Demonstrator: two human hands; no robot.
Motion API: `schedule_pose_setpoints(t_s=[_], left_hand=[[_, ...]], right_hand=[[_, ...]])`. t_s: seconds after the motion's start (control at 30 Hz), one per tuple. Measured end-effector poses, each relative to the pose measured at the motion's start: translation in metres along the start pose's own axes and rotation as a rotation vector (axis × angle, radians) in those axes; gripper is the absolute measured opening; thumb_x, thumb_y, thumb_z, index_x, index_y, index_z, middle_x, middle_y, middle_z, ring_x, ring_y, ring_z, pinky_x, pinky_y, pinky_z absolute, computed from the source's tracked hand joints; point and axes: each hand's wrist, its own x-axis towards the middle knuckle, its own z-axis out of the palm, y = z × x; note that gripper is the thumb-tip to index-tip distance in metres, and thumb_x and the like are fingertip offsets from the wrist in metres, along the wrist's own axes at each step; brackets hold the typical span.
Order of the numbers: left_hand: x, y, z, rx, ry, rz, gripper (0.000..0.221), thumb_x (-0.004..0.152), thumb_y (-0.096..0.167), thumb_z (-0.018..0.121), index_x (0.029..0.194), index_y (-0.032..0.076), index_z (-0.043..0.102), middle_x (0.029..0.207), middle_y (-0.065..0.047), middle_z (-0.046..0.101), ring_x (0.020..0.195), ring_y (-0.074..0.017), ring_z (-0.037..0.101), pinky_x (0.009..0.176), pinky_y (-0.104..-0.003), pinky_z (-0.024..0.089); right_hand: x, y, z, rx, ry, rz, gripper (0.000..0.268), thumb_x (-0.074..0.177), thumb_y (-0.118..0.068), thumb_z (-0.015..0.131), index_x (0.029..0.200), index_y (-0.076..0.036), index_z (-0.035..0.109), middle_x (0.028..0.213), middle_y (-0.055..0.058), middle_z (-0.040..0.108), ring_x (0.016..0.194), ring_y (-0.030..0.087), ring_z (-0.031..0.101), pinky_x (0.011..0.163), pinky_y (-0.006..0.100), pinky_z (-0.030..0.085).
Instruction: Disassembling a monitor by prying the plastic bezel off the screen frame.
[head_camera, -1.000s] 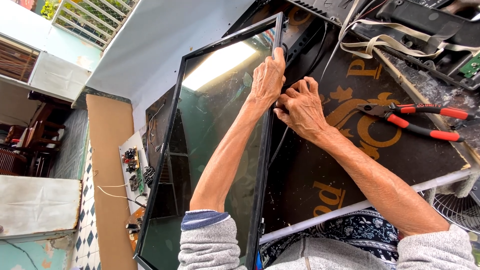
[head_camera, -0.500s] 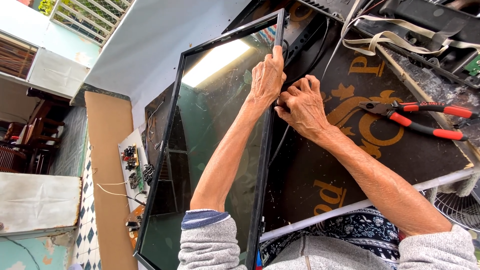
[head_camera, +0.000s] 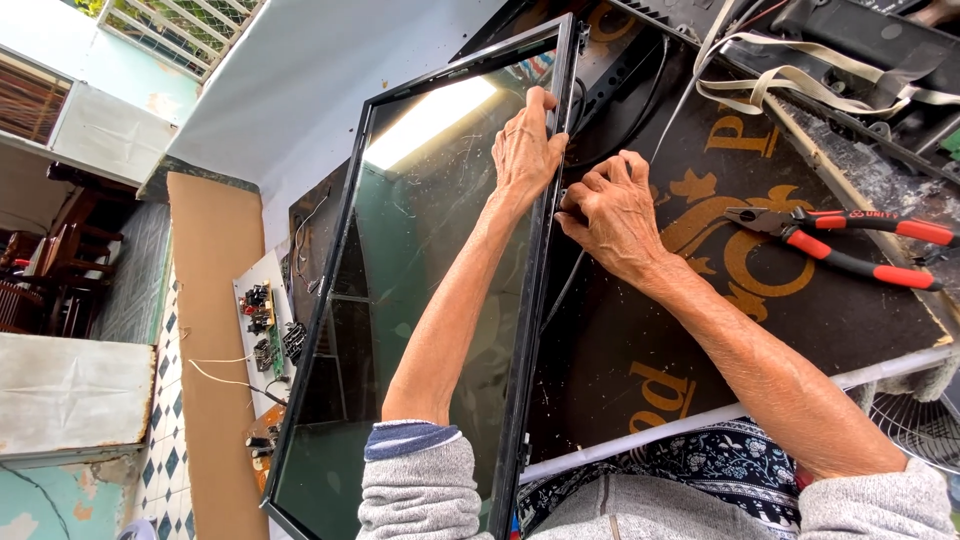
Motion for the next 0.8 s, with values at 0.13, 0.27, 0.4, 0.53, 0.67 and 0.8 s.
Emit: schedule_pose_setpoints(t_s=[0.13, 0.27, 0.4, 0.53, 0.67, 0.8], left_hand=[[0.0, -0.004, 0.0, -0.017, 0.025, -0.012, 0.036, 0.08, 0.016, 0.06, 0.111, 0.018, 0.043, 0.077, -0.005, 0.058, 0.067, -0.0372, 0.057, 0.065, -0.05, 0.045], [0.002, -0.005, 0.003, -0.023, 0.023, -0.045, 0.036, 0.079, 0.014, 0.058, 0.112, 0.018, 0.044, 0.077, -0.006, 0.061, 0.069, -0.0401, 0.058, 0.065, -0.051, 0.045], [0.001, -0.004, 0.005, -0.005, 0.007, -0.037, 0.04, 0.081, 0.019, 0.067, 0.113, 0.017, 0.043, 0.086, -0.006, 0.069, 0.076, -0.0401, 0.063, 0.069, -0.05, 0.045], [-0.003, 0.004, 0.004, 0.015, 0.025, -0.024, 0.04, 0.075, 0.013, 0.063, 0.108, 0.016, 0.042, 0.088, -0.008, 0.066, 0.072, -0.0426, 0.062, 0.07, -0.052, 0.046], [-0.001, 0.001, 0.016, 0.057, 0.059, -0.006, 0.039, 0.07, 0.009, 0.062, 0.101, 0.014, 0.038, 0.083, -0.011, 0.063, 0.068, -0.0527, 0.058, 0.063, -0.054, 0.046], [-0.003, -0.001, 0.015, 0.026, 0.083, 0.003, 0.04, 0.07, 0.01, 0.059, 0.104, 0.016, 0.039, 0.08, -0.009, 0.06, 0.063, -0.0453, 0.053, 0.061, -0.05, 0.044]], right_hand=[[0.001, -0.002, -0.002, 0.008, -0.015, 0.01, 0.016, 0.086, -0.026, 0.078, 0.083, -0.011, 0.072, 0.079, 0.001, 0.064, 0.097, 0.026, 0.054, 0.107, 0.049, 0.031], [0.001, -0.002, -0.004, 0.015, -0.013, -0.01, 0.015, 0.087, -0.024, 0.078, 0.084, -0.011, 0.071, 0.079, 0.0, 0.063, 0.097, 0.026, 0.055, 0.108, 0.049, 0.031], [0.001, -0.002, -0.003, 0.022, -0.013, -0.006, 0.016, 0.086, -0.025, 0.079, 0.086, -0.01, 0.073, 0.078, 0.001, 0.065, 0.098, 0.026, 0.057, 0.108, 0.05, 0.031], [0.002, -0.001, -0.002, -0.019, -0.007, -0.022, 0.02, 0.086, -0.029, 0.082, 0.083, -0.012, 0.071, 0.078, 0.001, 0.065, 0.098, 0.026, 0.058, 0.109, 0.05, 0.03], [0.002, -0.002, -0.003, -0.022, 0.008, -0.046, 0.018, 0.085, -0.026, 0.079, 0.084, -0.011, 0.069, 0.076, 0.001, 0.061, 0.098, 0.027, 0.057, 0.112, 0.05, 0.029], [0.003, -0.004, -0.002, -0.082, 0.027, -0.042, 0.016, 0.083, -0.024, 0.079, 0.082, -0.013, 0.067, 0.076, -0.001, 0.062, 0.097, 0.025, 0.058, 0.113, 0.049, 0.029]])
